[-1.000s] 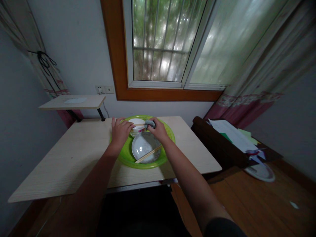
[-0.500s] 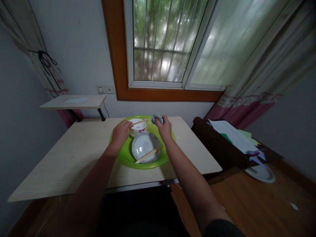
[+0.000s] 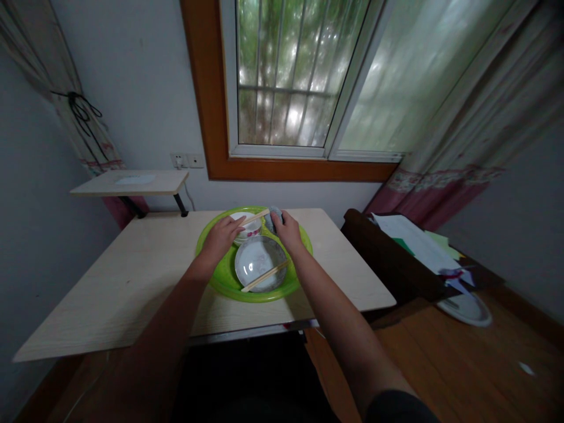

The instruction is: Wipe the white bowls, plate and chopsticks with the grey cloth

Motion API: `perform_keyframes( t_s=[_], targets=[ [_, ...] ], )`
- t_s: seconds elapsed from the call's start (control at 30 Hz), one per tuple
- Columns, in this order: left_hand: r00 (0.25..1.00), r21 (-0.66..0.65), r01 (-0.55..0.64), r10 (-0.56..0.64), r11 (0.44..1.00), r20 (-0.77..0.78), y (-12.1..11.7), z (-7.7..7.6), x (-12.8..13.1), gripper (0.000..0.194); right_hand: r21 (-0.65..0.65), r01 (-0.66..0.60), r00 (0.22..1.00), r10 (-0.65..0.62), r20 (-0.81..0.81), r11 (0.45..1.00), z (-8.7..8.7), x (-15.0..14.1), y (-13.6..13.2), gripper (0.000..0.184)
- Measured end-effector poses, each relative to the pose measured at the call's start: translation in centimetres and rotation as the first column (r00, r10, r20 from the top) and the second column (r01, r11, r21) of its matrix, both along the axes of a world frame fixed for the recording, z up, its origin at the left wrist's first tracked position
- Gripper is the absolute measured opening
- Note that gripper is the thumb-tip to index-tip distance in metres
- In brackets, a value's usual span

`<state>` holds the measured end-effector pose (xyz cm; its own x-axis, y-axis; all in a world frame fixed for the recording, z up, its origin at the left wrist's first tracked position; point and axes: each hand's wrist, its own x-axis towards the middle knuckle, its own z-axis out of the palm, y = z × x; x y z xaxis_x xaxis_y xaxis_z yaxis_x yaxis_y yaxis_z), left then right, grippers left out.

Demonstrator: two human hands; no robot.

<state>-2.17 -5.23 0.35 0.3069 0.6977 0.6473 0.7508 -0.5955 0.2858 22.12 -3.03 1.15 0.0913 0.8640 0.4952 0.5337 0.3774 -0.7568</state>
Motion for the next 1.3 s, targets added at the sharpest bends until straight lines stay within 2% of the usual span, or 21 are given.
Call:
perform_keyframes(
  t_s=[0.17,0.3,0.43,0.57,0.6,0.67,0.83,0.93,1.03,1.17,1.23,1.3],
  targets=[
    [1.000,0.042,0.022,-0.022,0.999,-0.003,0.1,-0.1,0.1,0.039,-0.066,-0.125,0.992,0.126,0.020,0.990,-0.3,-0.5,-0.3,0.033],
    [1.000,0.017,0.021,-0.021,1.000,-0.018,0.0,0.1,0.2,0.038,-0.093,-0.310,0.941,0.291,-0.173,0.946,-0.4,-0.8,-0.4,0.035],
    [1.000,-0.023,-0.019,0.019,1.000,0.005,-0.2,0.2,0.2,0.036,-0.115,-0.486,0.808,0.395,-0.438,0.866,0.2,-1.1,-0.9,0.040],
    [0.998,-0.066,-0.046,0.048,0.997,0.030,-0.4,0.4,0.2,0.033,-0.099,-0.634,0.611,0.417,-0.673,0.767,0.7,-1.2,-1.1,0.036],
    [0.998,-0.078,-0.049,0.051,0.996,0.028,-0.4,0.4,0.2,0.032,-0.082,-0.642,0.577,0.411,-0.706,0.762,0.7,-1.2,-1.1,0.035],
    [0.998,-0.103,-0.051,0.054,0.993,0.024,-0.6,0.5,0.4,0.030,-0.061,-0.619,0.563,0.389,-0.729,0.783,0.7,-1.2,-1.0,0.034],
    [0.998,-0.239,0.017,-0.004,0.971,0.055,-1.1,1.0,0.6,0.031,-0.031,-0.576,0.625,0.415,-0.661,0.817,0.4,-1.1,-0.9,0.040],
    [0.996,-0.322,0.070,-0.048,0.944,0.075,-1.2,1.1,0.7,0.033,-0.038,-0.562,0.629,0.397,-0.669,0.826,0.5,-1.2,-0.9,0.044],
    [0.994,-0.314,0.055,-0.024,0.948,0.103,-1.1,1.0,0.7,0.034,-0.067,-0.583,0.589,0.365,-0.721,0.809,0.9,-1.2,-1.0,0.041],
    [0.990,-0.255,0.025,0.012,0.967,0.143,-0.9,0.8,0.6,0.036,-0.065,-0.656,0.480,0.349,-0.805,0.752,1.7,-1.1,-1.3,0.030],
    [0.989,-0.246,0.027,0.010,0.969,0.148,-0.8,0.7,0.5,0.036,-0.071,-0.671,0.465,0.344,-0.816,0.738,1.8,-1.0,-1.3,0.032],
    [0.991,-0.241,0.026,0.007,0.970,0.136,-0.8,0.6,0.5,0.036,-0.079,-0.665,0.483,0.347,-0.804,0.742,1.6,-0.9,-1.4,0.036]
  ],
)
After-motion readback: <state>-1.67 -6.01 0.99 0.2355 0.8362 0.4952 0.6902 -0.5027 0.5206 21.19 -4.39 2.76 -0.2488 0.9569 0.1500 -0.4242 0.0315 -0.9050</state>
